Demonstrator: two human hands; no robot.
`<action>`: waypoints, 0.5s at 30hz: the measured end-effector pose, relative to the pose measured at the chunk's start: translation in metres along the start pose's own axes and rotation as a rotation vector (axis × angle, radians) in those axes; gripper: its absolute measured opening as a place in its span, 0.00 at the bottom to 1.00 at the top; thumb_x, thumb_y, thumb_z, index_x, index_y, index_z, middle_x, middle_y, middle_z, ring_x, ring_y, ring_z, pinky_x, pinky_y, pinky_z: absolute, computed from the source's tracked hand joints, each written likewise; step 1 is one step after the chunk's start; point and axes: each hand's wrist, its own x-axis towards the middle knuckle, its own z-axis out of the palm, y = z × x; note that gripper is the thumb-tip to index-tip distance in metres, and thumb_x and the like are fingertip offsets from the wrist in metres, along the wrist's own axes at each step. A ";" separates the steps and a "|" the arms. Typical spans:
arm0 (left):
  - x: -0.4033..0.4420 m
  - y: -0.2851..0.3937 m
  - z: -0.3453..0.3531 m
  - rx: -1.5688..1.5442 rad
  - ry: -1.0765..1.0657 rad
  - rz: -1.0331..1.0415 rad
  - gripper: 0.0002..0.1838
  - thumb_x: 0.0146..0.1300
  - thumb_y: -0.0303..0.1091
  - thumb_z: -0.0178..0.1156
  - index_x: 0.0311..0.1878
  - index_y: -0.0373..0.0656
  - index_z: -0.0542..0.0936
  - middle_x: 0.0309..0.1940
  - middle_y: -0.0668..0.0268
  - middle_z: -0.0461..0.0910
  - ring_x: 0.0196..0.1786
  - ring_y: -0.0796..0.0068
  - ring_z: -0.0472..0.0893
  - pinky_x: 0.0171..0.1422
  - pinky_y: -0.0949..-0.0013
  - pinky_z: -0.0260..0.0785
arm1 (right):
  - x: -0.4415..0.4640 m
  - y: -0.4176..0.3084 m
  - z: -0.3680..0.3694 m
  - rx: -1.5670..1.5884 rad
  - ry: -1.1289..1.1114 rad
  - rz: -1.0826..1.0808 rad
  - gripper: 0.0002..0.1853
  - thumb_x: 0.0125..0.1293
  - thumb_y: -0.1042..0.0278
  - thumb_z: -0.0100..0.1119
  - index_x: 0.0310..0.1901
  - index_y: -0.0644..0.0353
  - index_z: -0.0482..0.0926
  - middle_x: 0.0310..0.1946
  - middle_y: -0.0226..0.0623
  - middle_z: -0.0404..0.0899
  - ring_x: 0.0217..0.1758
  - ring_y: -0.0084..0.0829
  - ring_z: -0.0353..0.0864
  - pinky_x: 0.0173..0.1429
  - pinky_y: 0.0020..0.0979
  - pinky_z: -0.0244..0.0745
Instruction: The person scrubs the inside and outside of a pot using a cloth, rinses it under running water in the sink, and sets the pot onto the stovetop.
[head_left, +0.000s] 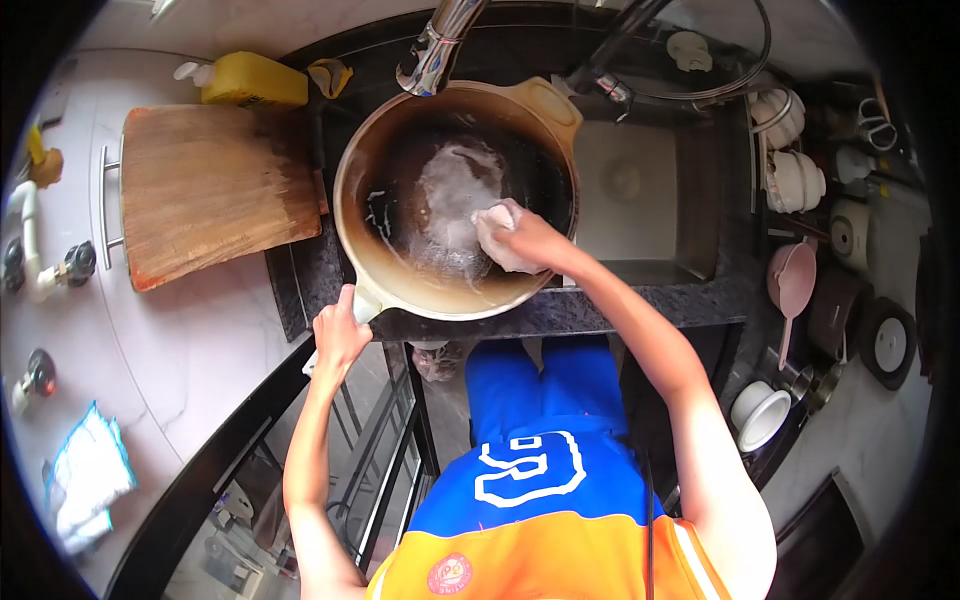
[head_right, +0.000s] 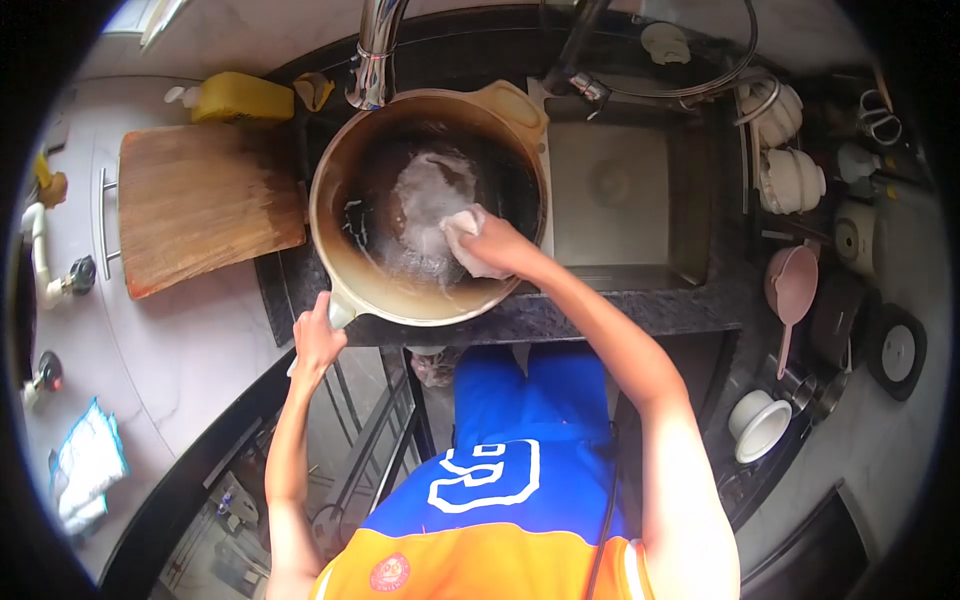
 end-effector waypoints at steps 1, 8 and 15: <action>-0.002 0.004 -0.001 0.002 0.004 -0.003 0.25 0.41 0.23 0.55 0.48 0.39 0.72 0.20 0.45 0.77 0.30 0.42 0.80 0.37 0.45 0.71 | -0.006 0.002 -0.007 0.111 -0.050 0.016 0.20 0.62 0.67 0.55 0.56 0.60 0.71 0.47 0.40 0.79 0.47 0.30 0.78 0.52 0.31 0.72; -0.003 0.024 0.009 0.071 -0.042 0.184 0.26 0.38 0.24 0.57 0.48 0.42 0.72 0.22 0.48 0.78 0.30 0.44 0.80 0.32 0.47 0.69 | -0.021 0.011 -0.065 -0.352 0.242 -0.374 0.20 0.57 0.72 0.56 0.53 0.48 0.77 0.42 0.41 0.77 0.45 0.45 0.77 0.51 0.38 0.73; 0.004 0.020 0.027 0.076 -0.006 0.206 0.27 0.38 0.24 0.56 0.49 0.43 0.73 0.21 0.48 0.77 0.29 0.42 0.79 0.34 0.45 0.70 | 0.010 0.046 -0.061 -1.142 0.398 -0.801 0.21 0.57 0.73 0.54 0.53 0.46 0.76 0.46 0.39 0.70 0.52 0.40 0.69 0.47 0.39 0.70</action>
